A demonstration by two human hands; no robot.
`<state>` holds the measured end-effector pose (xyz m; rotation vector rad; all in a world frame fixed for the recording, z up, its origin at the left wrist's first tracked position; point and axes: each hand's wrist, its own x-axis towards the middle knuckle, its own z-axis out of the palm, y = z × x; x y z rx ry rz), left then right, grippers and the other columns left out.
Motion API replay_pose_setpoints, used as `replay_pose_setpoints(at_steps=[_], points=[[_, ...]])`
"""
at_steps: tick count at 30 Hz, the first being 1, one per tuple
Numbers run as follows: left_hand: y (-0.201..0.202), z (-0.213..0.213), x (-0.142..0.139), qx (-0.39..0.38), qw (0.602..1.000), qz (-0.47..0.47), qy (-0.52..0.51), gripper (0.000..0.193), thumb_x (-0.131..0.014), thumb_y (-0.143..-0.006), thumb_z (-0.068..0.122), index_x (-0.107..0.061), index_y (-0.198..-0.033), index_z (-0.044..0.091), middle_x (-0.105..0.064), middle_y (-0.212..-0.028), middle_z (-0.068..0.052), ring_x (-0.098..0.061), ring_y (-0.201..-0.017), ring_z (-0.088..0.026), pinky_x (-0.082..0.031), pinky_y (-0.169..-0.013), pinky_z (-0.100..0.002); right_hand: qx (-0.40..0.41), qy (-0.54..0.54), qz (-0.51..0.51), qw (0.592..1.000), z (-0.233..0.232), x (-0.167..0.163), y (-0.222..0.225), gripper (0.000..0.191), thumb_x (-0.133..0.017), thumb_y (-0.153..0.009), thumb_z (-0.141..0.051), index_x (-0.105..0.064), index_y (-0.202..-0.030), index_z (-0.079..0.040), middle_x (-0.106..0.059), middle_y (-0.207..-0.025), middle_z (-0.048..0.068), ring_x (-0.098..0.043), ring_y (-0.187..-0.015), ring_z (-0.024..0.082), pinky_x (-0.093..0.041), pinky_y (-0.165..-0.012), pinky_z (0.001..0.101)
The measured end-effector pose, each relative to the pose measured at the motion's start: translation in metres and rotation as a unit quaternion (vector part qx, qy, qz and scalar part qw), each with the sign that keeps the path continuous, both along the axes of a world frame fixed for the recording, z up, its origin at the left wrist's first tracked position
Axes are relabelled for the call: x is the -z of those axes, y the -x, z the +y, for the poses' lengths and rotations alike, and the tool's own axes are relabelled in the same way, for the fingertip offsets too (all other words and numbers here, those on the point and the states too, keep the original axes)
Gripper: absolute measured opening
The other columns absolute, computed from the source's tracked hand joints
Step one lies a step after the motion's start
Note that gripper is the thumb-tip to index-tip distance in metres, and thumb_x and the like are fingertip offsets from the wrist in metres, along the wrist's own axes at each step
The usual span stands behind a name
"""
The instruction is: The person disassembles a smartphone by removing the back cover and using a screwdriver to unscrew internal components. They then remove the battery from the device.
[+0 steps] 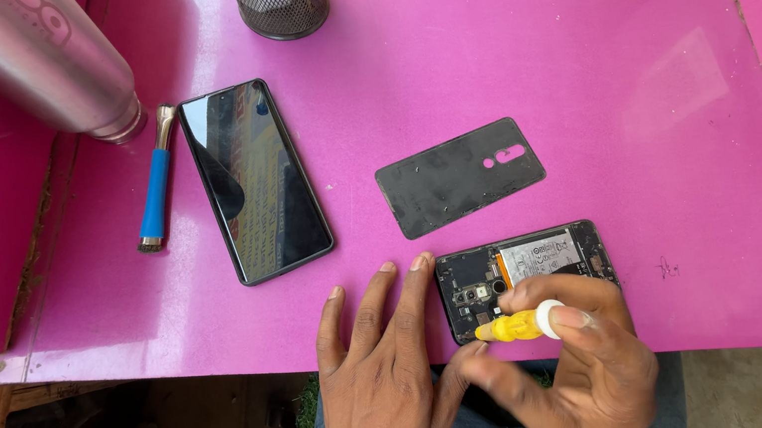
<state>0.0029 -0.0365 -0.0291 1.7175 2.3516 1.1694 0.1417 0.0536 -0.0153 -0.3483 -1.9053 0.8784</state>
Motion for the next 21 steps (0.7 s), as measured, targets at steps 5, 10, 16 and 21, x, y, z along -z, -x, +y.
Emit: replay_pose_setpoints(at_steps=[5,10,16,21], points=[[0.001,0.001,-0.001,-0.005,1.0,0.008,0.001,0.08,-0.068,-0.091,0.049,-0.043,-0.149,-0.002,-0.064,-0.135,-0.012,-0.049,-0.137,-0.032,-0.02,-0.116,-0.058,-0.034,0.074,0.009,0.997,-0.002,-0.004,0.0,0.062,-0.061,-0.099,0.012,-0.048,-0.15,-0.02,-0.07,-0.125,0.022,-0.073,-0.112,0.027,-0.063,-0.101,0.0432],[0.002,0.0,-0.002,0.003,1.0,0.005,-0.008,0.08,-0.068,-0.09,0.048,-0.044,-0.148,-0.002,-0.063,-0.139,-0.012,-0.048,-0.137,-0.033,-0.02,-0.116,-0.058,-0.014,0.018,-0.024,0.999,0.0,-0.007,0.003,0.072,-0.076,-0.088,0.01,-0.049,-0.147,-0.022,-0.066,-0.121,0.021,-0.073,-0.104,0.024,-0.067,-0.089,0.0369],[0.002,-0.001,0.0,0.007,1.0,0.007,-0.004,0.079,-0.068,-0.092,0.047,-0.042,-0.149,-0.001,-0.063,-0.137,-0.011,-0.047,-0.139,-0.033,-0.019,-0.116,-0.059,0.044,-0.061,-0.057,0.996,0.0,-0.011,0.006,0.072,-0.078,-0.087,0.006,-0.048,-0.146,-0.023,-0.067,-0.119,0.019,-0.074,-0.105,0.024,-0.067,-0.087,0.0332],[0.001,0.0,0.003,0.008,1.0,-0.011,0.012,0.083,-0.068,-0.09,0.051,-0.042,-0.149,-0.001,-0.064,-0.131,-0.011,-0.046,-0.138,-0.034,-0.017,-0.116,-0.061,0.02,-0.018,-0.051,0.998,-0.005,-0.011,0.007,0.076,-0.076,-0.087,0.008,-0.045,-0.149,-0.024,-0.071,-0.12,0.018,-0.076,-0.108,0.024,-0.067,-0.088,0.034]])
